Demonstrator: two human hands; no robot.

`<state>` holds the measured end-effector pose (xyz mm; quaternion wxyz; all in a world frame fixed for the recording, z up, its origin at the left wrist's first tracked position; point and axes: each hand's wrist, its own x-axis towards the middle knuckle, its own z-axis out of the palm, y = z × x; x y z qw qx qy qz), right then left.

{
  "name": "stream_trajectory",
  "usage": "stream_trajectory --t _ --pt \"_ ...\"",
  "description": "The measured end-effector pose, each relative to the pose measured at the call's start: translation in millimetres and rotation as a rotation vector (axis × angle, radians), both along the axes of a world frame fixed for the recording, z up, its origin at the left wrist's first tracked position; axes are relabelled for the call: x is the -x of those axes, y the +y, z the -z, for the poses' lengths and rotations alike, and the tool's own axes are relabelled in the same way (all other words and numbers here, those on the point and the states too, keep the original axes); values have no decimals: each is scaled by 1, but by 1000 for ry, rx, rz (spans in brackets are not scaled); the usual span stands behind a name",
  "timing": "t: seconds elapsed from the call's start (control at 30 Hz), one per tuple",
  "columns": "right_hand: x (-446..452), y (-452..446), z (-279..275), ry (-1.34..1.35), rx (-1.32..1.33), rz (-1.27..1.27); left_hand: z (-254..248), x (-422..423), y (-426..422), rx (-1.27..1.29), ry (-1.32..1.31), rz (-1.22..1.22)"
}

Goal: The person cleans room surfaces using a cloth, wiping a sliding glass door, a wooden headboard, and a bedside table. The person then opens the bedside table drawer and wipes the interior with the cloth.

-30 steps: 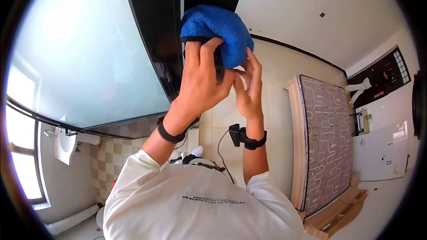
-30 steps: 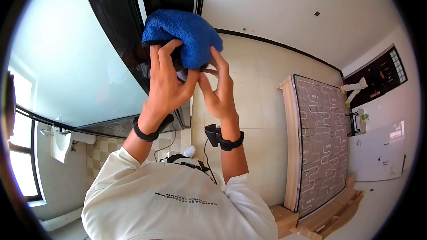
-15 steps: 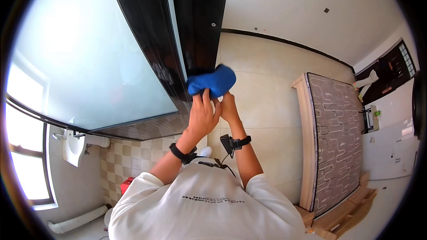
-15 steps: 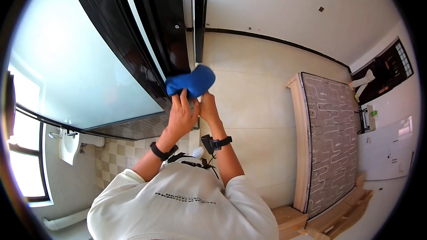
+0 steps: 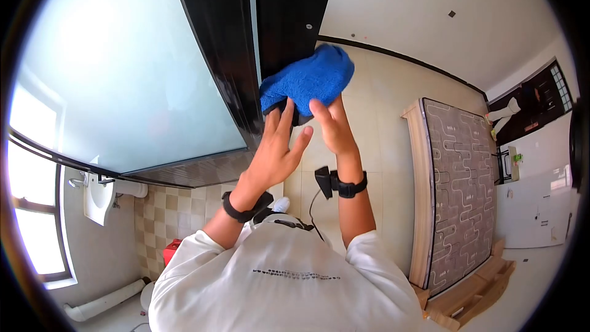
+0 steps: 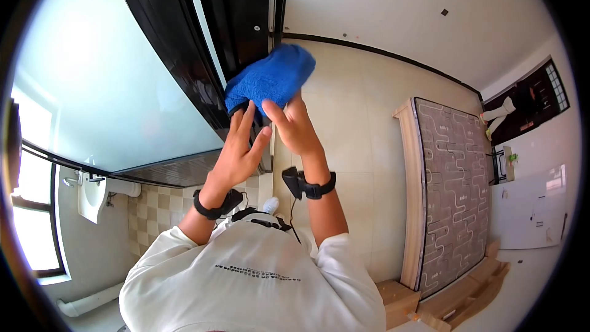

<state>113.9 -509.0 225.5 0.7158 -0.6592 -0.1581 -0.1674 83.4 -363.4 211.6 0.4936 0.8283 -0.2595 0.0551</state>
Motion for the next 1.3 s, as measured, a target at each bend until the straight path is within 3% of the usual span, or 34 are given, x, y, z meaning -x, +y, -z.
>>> stream_trajectory --t 0.07,0.13,0.2,0.33,0.4,0.47,0.57,0.67,0.73,0.83,0.93,1.0,1.13,1.23,1.27,1.3 --pt "-12 11 -5 48 17 -24 16 -6 -9 -59 -159 -36" --pt "-25 28 2 -97 184 222 38 -18 -8 -165 -144 5" --pt "-29 20 31 -79 228 173 63 -24 -10 -261 -368 -86" --pt "-17 12 78 65 478 291 123 -18 -14 -335 -383 -96" --pt "-11 10 106 331 708 219 160 -17 -11 -369 -373 -62" --pt "-8 12 153 359 789 238 200 -15 -6 -361 -31 64" --pt "-4 13 233 525 915 237 269 -24 5 -418 -8 140" --pt "11 20 278 453 737 186 308 -23 20 -391 -69 144" --pt "21 29 268 453 674 148 286 -13 26 -335 28 115" --pt "27 41 224 226 578 283 279 -22 29 -189 -34 141" --pt "22 46 167 33 568 375 205 -19 20 -92 -66 89" --pt "19 47 140 14 576 422 190 -20 18 -77 -47 77" --pt "8 45 143 -11 568 425 197 -15 14 -32 -46 94" --pt "4 43 188 188 700 364 260 -26 16 -74 22 97" --pt "13 39 168 156 653 317 253 -22 16 -100 -8 130" --pt "11 39 164 13 661 387 281 -39 -5 424 29 95"
